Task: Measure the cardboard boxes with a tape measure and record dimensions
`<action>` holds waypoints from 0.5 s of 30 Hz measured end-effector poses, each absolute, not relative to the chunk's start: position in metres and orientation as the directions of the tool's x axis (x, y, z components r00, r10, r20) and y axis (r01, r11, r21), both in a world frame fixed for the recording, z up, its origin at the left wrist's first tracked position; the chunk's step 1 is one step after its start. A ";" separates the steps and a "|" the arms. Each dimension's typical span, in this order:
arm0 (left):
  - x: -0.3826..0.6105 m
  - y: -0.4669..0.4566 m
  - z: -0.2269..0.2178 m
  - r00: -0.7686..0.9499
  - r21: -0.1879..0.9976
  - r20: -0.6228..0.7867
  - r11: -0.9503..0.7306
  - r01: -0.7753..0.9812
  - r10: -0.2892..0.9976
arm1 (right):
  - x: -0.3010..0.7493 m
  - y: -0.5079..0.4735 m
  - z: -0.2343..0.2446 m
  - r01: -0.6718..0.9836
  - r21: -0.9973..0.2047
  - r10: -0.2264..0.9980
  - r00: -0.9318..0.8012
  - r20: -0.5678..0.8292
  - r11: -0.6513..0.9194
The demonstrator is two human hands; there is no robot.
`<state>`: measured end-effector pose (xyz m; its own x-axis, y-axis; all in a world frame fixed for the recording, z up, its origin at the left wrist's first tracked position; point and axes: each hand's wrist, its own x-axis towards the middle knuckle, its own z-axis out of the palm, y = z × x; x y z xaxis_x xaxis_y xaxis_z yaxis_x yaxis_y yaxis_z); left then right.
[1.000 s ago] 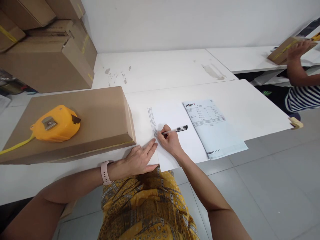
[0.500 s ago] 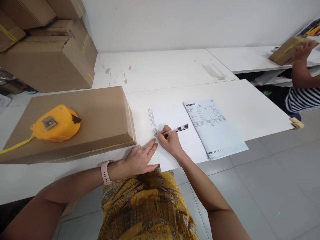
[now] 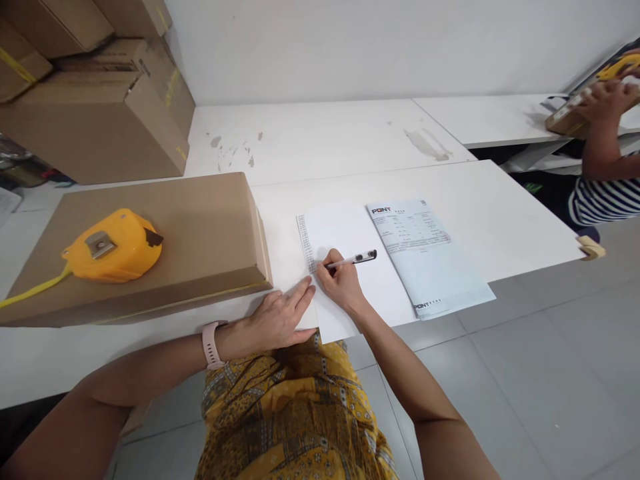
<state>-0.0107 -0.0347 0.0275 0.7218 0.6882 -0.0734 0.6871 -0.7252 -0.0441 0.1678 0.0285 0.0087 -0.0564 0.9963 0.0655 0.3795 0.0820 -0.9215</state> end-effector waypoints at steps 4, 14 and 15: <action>-0.011 -0.034 0.027 0.722 -0.041 -0.066 -0.725 0.687 0.688 | 0.167 0.028 0.011 0.374 -0.924 0.996 -0.068 0.064 0.085; -0.010 -0.035 0.028 0.719 -0.030 -0.090 -0.724 0.689 0.689 | 0.167 0.029 0.011 0.386 -0.919 0.997 -0.047 0.066 0.079; -0.010 -0.035 0.028 0.719 -0.029 -0.091 -0.723 0.690 0.689 | 0.167 0.029 0.011 0.389 -0.918 0.997 -0.047 0.066 0.079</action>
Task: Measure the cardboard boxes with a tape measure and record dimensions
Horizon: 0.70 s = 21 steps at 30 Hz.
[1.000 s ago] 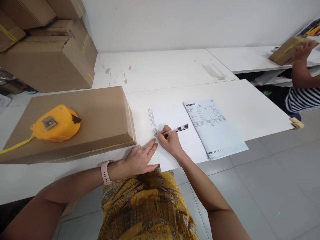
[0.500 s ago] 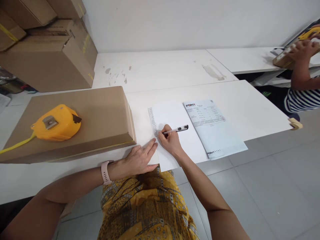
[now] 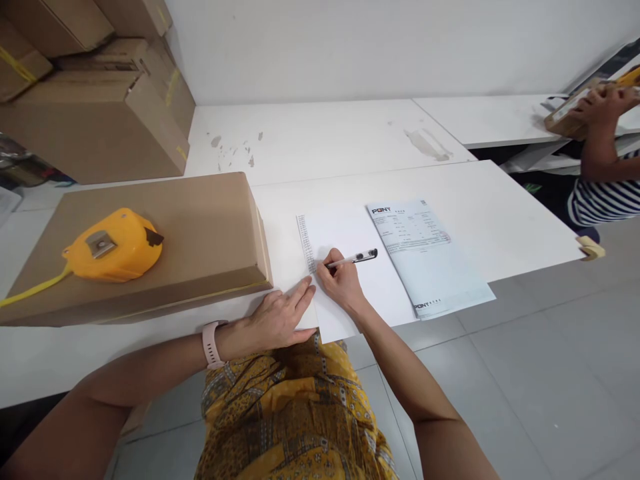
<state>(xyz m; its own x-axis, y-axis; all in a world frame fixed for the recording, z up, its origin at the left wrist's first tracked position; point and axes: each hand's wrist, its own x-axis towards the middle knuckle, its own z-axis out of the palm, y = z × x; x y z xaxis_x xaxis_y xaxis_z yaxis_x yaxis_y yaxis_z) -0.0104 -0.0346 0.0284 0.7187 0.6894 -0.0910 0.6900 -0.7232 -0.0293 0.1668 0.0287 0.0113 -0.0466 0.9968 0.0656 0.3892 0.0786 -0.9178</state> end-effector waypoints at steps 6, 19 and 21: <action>-0.011 -0.035 0.027 0.718 -0.032 -0.087 -0.722 0.691 0.691 | 0.167 0.028 0.012 0.404 -0.912 0.997 -0.040 0.062 0.073; -0.010 -0.035 0.026 0.719 -0.031 -0.067 -0.722 0.691 0.692 | 0.168 0.029 0.009 0.405 -0.910 0.996 -0.044 0.074 0.085; -0.010 -0.035 0.026 0.718 -0.025 -0.070 -0.721 0.693 0.693 | 0.168 0.029 0.007 0.408 -0.909 0.996 -0.038 0.078 0.087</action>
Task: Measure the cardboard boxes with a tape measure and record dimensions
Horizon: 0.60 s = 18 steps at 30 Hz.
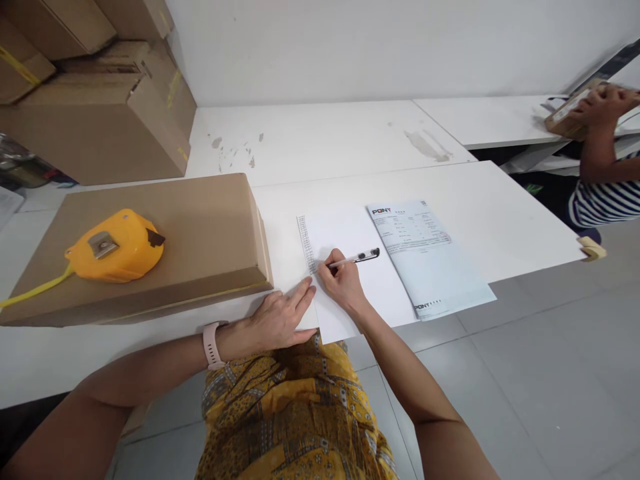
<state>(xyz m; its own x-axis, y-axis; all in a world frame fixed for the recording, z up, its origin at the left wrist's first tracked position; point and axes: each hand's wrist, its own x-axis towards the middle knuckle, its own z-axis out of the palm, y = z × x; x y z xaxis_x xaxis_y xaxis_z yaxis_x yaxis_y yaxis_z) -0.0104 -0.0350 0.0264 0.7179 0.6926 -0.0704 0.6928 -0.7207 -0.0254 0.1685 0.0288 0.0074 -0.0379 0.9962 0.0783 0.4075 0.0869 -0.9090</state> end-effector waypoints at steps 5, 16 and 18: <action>-0.011 -0.034 0.028 0.717 0.000 -0.080 -0.719 0.695 0.692 | 0.170 0.031 0.004 0.386 -0.912 0.988 0.003 0.153 0.140; -0.020 -0.058 0.056 0.669 0.088 0.220 -0.698 0.711 0.710 | 0.168 0.033 -0.014 0.806 -0.498 0.908 -0.107 0.406 0.318; -0.037 -0.069 0.080 0.565 0.105 0.492 -0.690 0.716 0.662 | 0.166 0.035 -0.018 0.853 -0.429 0.906 -0.109 0.409 0.297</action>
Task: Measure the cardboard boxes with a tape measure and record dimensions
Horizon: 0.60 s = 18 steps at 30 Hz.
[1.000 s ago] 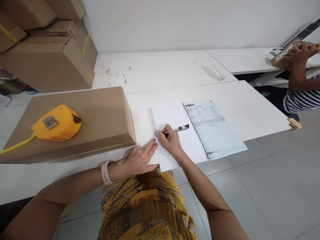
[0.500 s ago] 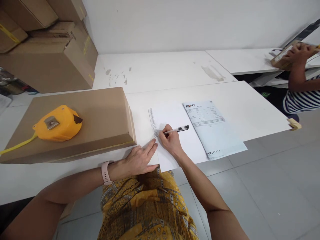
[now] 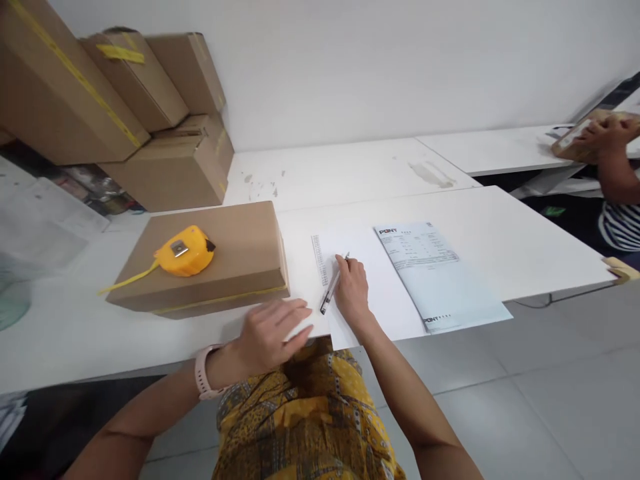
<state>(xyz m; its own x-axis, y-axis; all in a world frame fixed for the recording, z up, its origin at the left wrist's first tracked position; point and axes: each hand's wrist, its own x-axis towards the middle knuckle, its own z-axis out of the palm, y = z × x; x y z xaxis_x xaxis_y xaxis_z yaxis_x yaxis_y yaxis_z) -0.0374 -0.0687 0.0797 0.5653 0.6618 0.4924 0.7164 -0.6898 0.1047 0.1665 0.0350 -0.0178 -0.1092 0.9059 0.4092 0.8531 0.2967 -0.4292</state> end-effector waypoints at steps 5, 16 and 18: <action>-0.102 -0.069 0.142 0.035 0.182 0.745 -0.253 0.950 0.666 | 0.167 0.035 -0.018 0.839 -0.463 0.899 -0.067 0.434 0.286; -0.149 -0.053 0.163 -0.303 0.834 0.305 -0.099 0.543 0.903 | 0.147 0.003 0.073 0.502 -0.675 0.772 0.023 0.635 0.540; -0.141 -0.061 0.175 -0.189 0.961 0.187 -0.139 0.240 0.964 | 0.133 -0.004 0.103 0.349 -0.757 0.819 -0.059 0.571 0.552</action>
<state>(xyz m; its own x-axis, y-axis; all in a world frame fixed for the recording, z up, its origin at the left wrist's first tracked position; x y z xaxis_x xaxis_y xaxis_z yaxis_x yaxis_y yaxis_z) -0.1409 -0.0614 0.1745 -0.1893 0.9640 0.1865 0.2398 -0.1388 0.9608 0.1332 -0.0036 0.1025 -0.0594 0.8191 0.5705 0.3494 0.5524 -0.7568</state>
